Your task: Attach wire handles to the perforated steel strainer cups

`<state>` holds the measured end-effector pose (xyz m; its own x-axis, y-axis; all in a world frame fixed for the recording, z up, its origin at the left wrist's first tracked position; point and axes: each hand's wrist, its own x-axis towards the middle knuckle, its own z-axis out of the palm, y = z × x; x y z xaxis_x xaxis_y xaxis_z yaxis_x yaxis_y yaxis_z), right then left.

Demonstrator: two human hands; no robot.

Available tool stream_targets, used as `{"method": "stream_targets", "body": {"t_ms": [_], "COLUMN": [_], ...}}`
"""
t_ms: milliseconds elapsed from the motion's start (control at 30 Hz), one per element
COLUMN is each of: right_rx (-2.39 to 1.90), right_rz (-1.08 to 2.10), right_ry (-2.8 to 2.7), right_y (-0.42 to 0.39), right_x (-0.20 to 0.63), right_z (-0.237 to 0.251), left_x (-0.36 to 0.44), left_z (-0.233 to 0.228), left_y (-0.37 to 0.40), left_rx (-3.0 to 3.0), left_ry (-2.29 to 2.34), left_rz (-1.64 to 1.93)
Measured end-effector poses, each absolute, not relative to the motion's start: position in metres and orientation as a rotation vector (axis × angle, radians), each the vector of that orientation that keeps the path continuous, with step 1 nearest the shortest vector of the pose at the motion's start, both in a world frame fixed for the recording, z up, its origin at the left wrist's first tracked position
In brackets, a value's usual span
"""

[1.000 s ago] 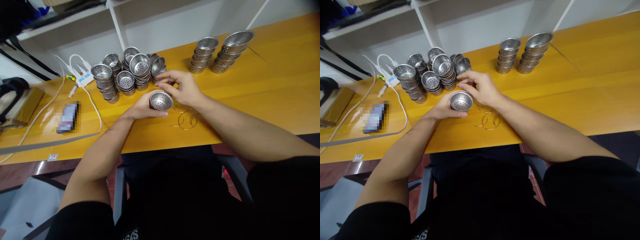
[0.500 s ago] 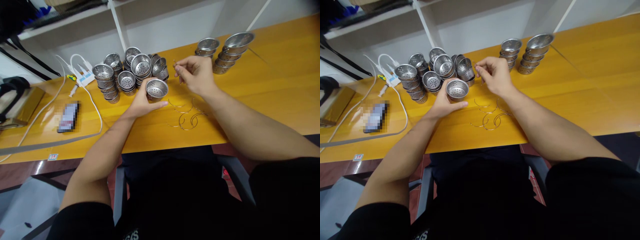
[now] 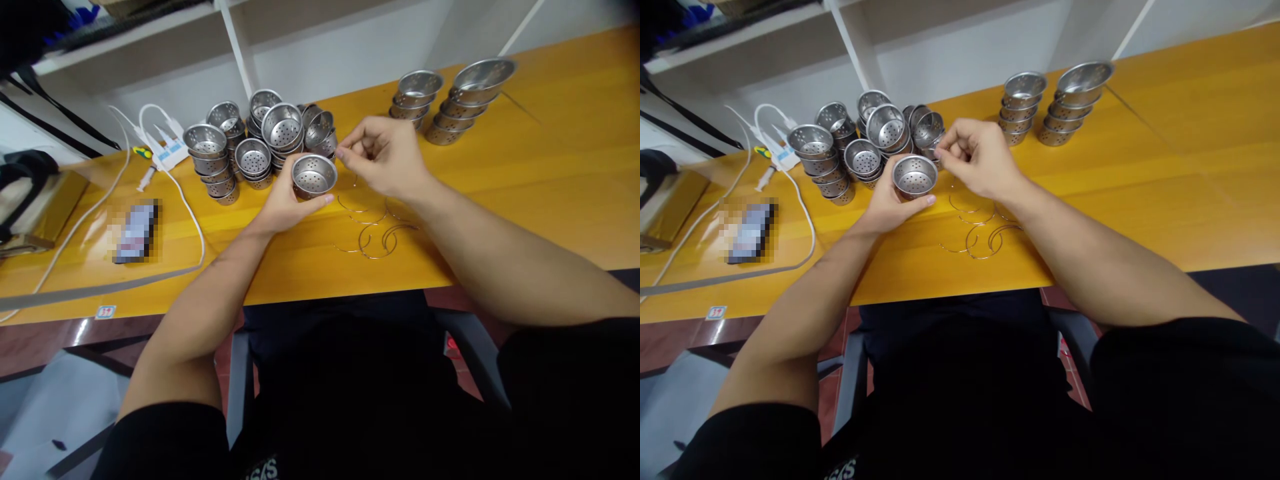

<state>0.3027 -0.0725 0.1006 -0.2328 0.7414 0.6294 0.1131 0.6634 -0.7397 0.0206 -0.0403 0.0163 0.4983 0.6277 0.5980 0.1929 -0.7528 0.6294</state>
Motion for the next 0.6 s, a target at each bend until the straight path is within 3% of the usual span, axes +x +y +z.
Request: {"method": "stream_targets", "body": {"t_ms": [600], "right_rx": [-0.868], "right_rz": [0.664], "right_ry": [-1.779], "right_y": [-0.094], "right_x": [0.280], "right_z": [0.100], "left_x": [0.029], "left_z": [0.035], "left_y": [-0.063], "left_rx": [2.234], "left_ry": [0.787], "left_rz": [1.077]}}
